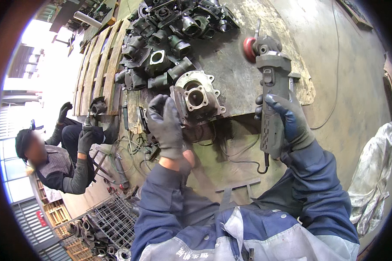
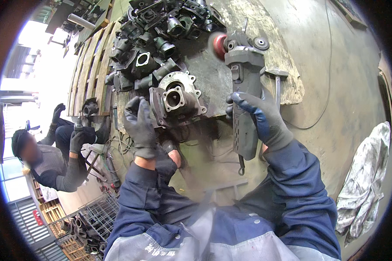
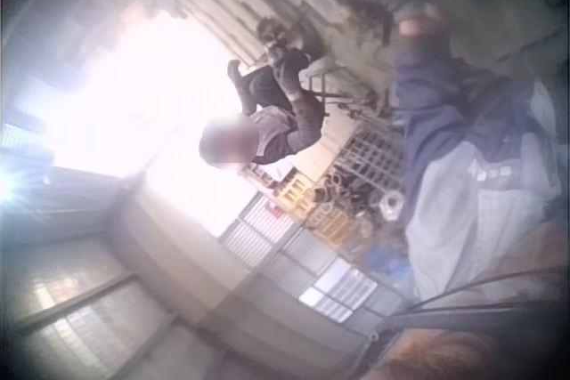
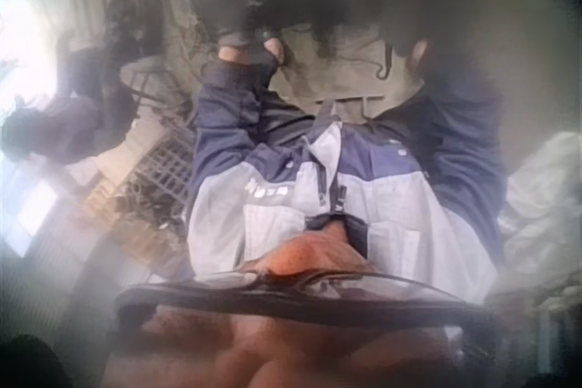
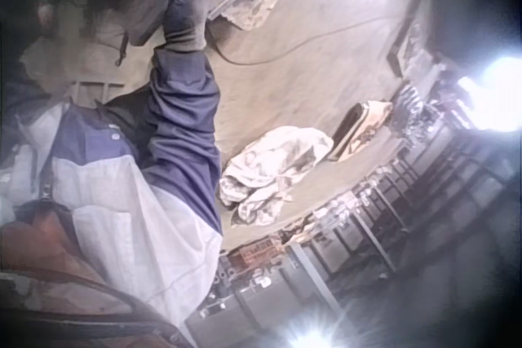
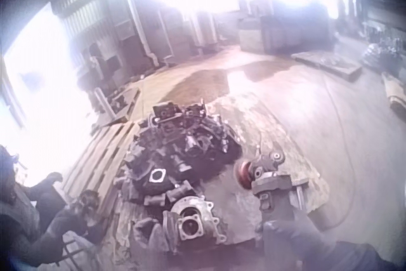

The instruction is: The person uses an angle grinder to smooth the surface of a metal part. They hold the part with one hand and operate the grinder with the other, moving the tool along the edges and inner surfaces.

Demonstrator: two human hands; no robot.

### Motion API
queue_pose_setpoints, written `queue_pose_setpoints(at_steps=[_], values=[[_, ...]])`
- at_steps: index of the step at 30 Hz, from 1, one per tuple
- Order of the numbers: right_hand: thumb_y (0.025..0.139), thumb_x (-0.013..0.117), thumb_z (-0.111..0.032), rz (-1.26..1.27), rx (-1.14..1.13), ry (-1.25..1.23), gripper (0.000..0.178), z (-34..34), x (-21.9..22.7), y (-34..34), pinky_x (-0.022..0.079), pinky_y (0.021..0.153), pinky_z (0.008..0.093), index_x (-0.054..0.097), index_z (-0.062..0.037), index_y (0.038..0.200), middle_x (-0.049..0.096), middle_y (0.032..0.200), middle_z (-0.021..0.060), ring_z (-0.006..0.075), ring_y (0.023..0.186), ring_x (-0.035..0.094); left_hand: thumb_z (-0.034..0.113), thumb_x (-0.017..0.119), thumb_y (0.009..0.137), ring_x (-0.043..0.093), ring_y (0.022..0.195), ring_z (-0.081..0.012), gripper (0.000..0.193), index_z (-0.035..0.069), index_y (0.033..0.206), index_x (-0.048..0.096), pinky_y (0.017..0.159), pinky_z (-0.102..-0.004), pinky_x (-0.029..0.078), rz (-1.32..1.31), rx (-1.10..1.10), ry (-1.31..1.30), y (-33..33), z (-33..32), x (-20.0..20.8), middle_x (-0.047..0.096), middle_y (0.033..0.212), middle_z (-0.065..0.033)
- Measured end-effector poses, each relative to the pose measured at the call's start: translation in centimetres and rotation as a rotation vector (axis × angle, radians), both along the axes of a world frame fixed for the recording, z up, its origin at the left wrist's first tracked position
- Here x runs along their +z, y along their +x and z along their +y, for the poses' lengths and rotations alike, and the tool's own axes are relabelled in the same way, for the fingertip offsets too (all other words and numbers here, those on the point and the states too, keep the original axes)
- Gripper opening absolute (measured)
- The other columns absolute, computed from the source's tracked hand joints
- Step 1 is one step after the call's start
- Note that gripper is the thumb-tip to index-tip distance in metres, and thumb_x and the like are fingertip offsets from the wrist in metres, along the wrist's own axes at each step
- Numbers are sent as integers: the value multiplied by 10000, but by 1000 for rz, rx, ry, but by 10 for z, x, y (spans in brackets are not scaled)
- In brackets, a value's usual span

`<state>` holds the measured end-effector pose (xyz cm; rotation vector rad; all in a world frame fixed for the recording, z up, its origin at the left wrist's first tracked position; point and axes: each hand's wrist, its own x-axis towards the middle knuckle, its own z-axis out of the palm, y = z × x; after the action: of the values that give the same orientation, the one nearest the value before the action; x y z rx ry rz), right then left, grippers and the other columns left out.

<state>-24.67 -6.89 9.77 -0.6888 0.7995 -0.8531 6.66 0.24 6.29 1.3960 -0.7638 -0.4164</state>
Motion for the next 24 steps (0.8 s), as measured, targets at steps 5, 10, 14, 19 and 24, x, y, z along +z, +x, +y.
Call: queue_pose_setpoints(at_steps=[5,10,14,19,24], values=[[980,717,-146,161,100,-125,377,6,-1,8,589,856,347,591,3,1302,711,1050,87,168,935,707,185,739,1025,552,660,-22,150,53,1084,704,556,-198,446,25,-301,173,-59,26,23,650,819,49],[956,708,-117,271,126,-45,403,11,9,24,581,849,334,580,14,1315,705,1063,98,185,927,701,275,725,1038,577,856,-42,406,2,1319,618,732,-218,502,489,-781,456,-101,35,18,681,1029,-15],[927,733,-61,243,219,-53,413,25,18,45,574,820,312,573,13,1300,700,1069,94,163,917,689,450,572,1102,587,994,-83,534,-16,1360,602,899,-265,507,395,-835,377,-109,30,9,668,1120,-17],[923,743,-56,449,314,-213,407,46,22,64,559,842,304,559,-19,1283,648,1072,49,132,951,646,516,652,1045,580,952,-100,567,-11,1251,680,860,-303,515,622,-709,341,-119,32,2,706,1033,-30],[863,756,-93,697,404,-324,577,57,34,72,524,955,327,521,-19,1385,622,1174,61,139,1096,597,518,713,1004,608,912,-119,553,-3,1186,718,823,-323,530,859,-597,205,-128,47,-9,725,1011,-50]])
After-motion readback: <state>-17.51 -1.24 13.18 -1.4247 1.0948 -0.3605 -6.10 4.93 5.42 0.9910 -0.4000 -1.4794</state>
